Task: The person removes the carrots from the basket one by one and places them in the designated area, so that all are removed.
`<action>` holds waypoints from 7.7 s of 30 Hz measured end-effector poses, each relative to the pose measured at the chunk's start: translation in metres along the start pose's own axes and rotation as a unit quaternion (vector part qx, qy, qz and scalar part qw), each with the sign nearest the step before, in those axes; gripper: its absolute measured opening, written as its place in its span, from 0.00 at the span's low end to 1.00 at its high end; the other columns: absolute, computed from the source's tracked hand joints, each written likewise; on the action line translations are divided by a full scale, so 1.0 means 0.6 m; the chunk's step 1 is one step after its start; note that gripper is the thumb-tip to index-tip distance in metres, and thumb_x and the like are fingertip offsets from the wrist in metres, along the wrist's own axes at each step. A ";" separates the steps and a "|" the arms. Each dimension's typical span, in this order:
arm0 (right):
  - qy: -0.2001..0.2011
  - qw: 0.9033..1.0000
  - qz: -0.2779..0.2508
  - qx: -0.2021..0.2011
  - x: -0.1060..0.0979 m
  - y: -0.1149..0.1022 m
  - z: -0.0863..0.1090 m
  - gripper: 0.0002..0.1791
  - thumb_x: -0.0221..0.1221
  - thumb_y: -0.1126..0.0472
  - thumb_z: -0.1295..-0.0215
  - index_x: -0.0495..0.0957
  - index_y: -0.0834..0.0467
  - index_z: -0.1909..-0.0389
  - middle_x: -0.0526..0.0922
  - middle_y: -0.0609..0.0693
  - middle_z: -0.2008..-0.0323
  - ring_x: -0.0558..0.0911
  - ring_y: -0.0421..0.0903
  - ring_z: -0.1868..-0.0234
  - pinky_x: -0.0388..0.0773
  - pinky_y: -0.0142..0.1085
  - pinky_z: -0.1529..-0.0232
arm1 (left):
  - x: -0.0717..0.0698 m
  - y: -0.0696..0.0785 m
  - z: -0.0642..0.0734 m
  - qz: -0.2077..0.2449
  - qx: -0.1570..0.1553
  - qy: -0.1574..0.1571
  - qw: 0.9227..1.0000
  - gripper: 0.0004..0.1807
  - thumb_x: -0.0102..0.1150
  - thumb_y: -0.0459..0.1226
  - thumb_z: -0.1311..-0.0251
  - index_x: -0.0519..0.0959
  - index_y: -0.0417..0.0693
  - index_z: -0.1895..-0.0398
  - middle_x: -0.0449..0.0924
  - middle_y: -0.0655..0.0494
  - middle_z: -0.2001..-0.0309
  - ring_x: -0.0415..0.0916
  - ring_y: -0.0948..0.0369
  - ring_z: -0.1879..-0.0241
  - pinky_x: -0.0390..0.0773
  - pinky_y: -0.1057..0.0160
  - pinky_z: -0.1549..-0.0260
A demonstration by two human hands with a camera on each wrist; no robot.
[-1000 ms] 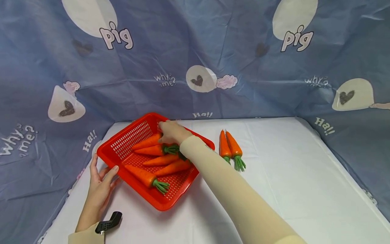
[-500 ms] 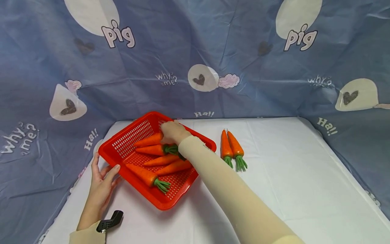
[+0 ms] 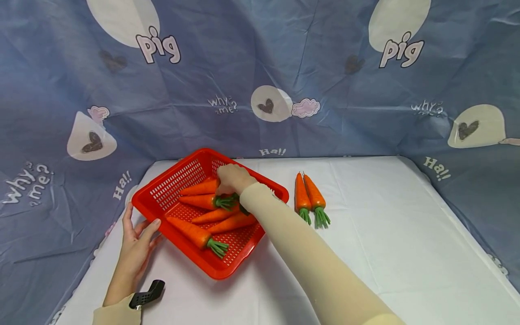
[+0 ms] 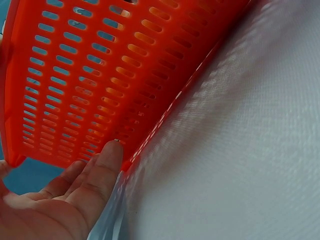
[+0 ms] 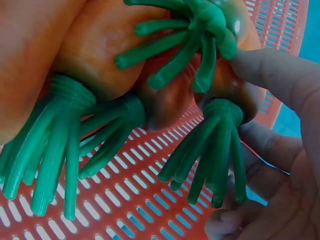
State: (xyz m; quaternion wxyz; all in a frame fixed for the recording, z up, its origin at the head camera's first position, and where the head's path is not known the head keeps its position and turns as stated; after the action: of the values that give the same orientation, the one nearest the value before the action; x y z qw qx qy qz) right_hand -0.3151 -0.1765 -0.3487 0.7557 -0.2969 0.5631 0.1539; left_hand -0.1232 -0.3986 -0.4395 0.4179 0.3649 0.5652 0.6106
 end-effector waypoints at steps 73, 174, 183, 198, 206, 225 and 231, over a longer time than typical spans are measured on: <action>0.057 0.968 -0.241 -0.029 -0.036 0.111 0.076 0.20 0.71 0.44 0.34 0.84 0.56 0.57 0.85 0.48 0.63 0.79 0.44 0.62 0.77 0.32 0.59 | -0.005 -0.008 0.001 0.019 0.009 -0.017 1.000 0.53 0.56 0.39 0.20 0.29 0.82 0.14 0.69 0.67 0.39 0.84 0.76 0.53 0.86 0.73 0.55; 0.126 0.874 -0.406 0.237 0.042 0.464 0.302 0.37 0.60 0.35 0.26 0.78 0.63 0.34 0.76 0.62 0.31 0.72 0.56 0.33 0.68 0.56 0.28 | -0.005 -0.010 -0.002 0.022 0.011 -0.013 1.000 0.52 0.57 0.39 0.20 0.31 0.82 0.14 0.71 0.70 0.42 0.84 0.76 0.55 0.86 0.74 0.57; 0.135 0.870 -0.399 0.257 0.056 0.482 0.321 0.35 0.60 0.37 0.26 0.79 0.64 0.39 0.78 0.60 0.39 0.73 0.54 0.40 0.70 0.49 0.35 | -0.004 -0.010 -0.001 0.030 0.014 -0.013 0.999 0.52 0.57 0.38 0.20 0.32 0.82 0.14 0.72 0.70 0.42 0.85 0.75 0.55 0.86 0.74 0.57; 0.132 0.879 -0.349 0.297 0.091 0.491 0.354 0.38 0.59 0.36 0.26 0.78 0.68 0.38 0.79 0.66 0.40 0.76 0.56 0.45 0.75 0.43 0.48 | -0.002 -0.007 0.001 0.030 0.012 -0.016 0.999 0.53 0.57 0.39 0.20 0.30 0.80 0.14 0.69 0.66 0.40 0.83 0.76 0.53 0.86 0.74 0.56; 0.137 0.874 -0.340 0.319 0.098 0.483 0.367 0.38 0.58 0.37 0.25 0.77 0.69 0.39 0.79 0.65 0.43 0.77 0.56 0.47 0.75 0.39 0.54 | -0.002 -0.006 0.002 0.021 0.007 -0.013 1.000 0.53 0.57 0.39 0.20 0.30 0.81 0.14 0.68 0.65 0.39 0.84 0.75 0.54 0.86 0.74 0.56; 0.136 0.888 -0.302 0.319 0.111 0.470 0.364 0.36 0.61 0.34 0.28 0.82 0.67 0.47 0.83 0.64 0.48 0.80 0.54 0.54 0.74 0.36 0.61 | -0.001 -0.004 0.003 0.024 0.008 -0.010 1.000 0.52 0.58 0.39 0.21 0.32 0.82 0.14 0.69 0.66 0.39 0.83 0.75 0.54 0.86 0.74 0.56; 0.120 0.891 -0.307 0.312 0.111 0.471 0.370 0.41 0.62 0.31 0.29 0.81 0.67 0.43 0.82 0.66 0.41 0.80 0.56 0.47 0.77 0.43 0.50 | 0.002 -0.002 0.002 0.017 0.010 -0.014 1.000 0.52 0.58 0.40 0.20 0.31 0.83 0.14 0.69 0.68 0.40 0.83 0.76 0.53 0.86 0.74 0.56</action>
State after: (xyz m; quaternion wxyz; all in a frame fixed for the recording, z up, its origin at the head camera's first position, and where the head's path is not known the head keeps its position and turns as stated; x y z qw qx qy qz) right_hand -0.2856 0.1745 -0.4469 0.7457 -0.2200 0.5494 -0.3060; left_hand -0.1226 -0.3968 -0.4407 0.4115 0.3869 0.5596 0.6065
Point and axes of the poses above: each hand's wrist, its own z-axis away from the middle knuckle, its own x-axis out of the palm, y = z × x, the point moved 3 cm from there along -z, towards the middle knuckle
